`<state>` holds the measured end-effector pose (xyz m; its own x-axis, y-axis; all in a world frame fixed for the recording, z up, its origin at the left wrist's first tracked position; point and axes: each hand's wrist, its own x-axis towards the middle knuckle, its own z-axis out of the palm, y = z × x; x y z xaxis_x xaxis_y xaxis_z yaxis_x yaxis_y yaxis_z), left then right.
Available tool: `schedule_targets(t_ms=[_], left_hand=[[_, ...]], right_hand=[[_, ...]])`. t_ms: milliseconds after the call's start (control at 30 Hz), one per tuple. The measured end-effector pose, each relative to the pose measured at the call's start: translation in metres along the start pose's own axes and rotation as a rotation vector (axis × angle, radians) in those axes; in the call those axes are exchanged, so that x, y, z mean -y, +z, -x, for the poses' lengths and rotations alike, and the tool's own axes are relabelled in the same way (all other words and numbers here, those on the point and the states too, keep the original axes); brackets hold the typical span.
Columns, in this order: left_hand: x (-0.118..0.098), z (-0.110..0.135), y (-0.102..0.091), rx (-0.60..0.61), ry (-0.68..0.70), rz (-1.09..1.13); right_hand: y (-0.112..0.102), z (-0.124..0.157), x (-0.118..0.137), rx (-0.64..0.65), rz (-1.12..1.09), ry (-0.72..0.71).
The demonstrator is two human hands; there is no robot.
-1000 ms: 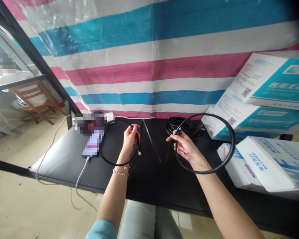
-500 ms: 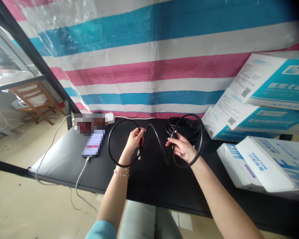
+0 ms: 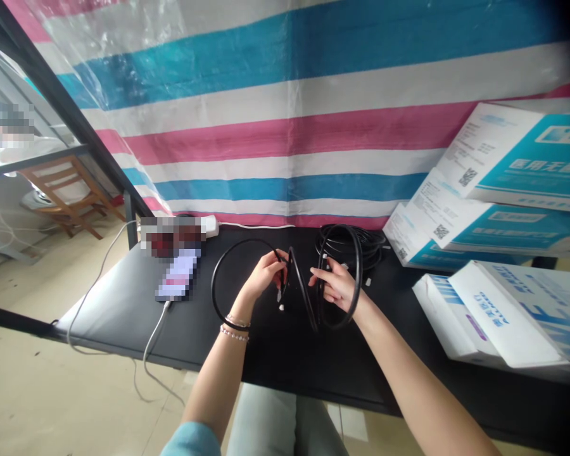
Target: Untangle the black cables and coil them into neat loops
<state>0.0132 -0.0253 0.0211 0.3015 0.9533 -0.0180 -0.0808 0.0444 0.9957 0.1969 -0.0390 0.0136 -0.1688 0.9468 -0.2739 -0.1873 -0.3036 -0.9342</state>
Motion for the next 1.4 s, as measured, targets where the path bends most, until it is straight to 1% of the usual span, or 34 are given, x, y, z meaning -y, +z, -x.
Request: schedule_targets(t_ms=[67,167,367,433,533,700,867,967,1033,1200,1400], left_hand=[[-0.003,0.002,0.003,0.065,0.005,0.038],[-0.004,0.004,0.005,0.128,0.042,0.007],[0.002,0.003,0.011,0.178,0.085,-0.054],[0.003,0.003,0.012,0.193,0.094,-0.078],[0.008,0.0,0.012,0.209,0.117,-0.104],[0.019,-0.005,0.012,0.147,0.154,-0.103],[0.023,-0.008,0.013,0.087,0.171,-0.087],[0.024,-0.009,0.012,0.088,0.181,-0.107],[0.023,-0.009,0.012,0.09,0.185,-0.116],[0.02,-0.008,0.014,0.052,0.182,-0.117],[0.014,-0.005,0.015,-0.002,0.128,-0.124]], right_hand=[[0.002,0.0,-0.003,0.013,-0.005,0.001],[0.006,0.0,-0.006,0.036,0.002,0.003],[0.015,0.003,-0.009,0.078,0.03,0.026],[0.017,0.003,-0.011,0.094,0.044,0.017],[0.018,0.002,-0.014,0.082,0.085,-0.01],[0.015,0.0,-0.017,0.097,0.194,-0.081],[0.017,0.001,-0.016,0.069,0.324,-0.109],[0.02,0.002,-0.014,0.062,0.343,-0.125],[0.021,0.003,-0.014,0.054,0.337,-0.135],[0.022,0.005,-0.012,0.046,0.295,-0.142],[0.021,0.004,-0.011,0.078,0.108,-0.116]])
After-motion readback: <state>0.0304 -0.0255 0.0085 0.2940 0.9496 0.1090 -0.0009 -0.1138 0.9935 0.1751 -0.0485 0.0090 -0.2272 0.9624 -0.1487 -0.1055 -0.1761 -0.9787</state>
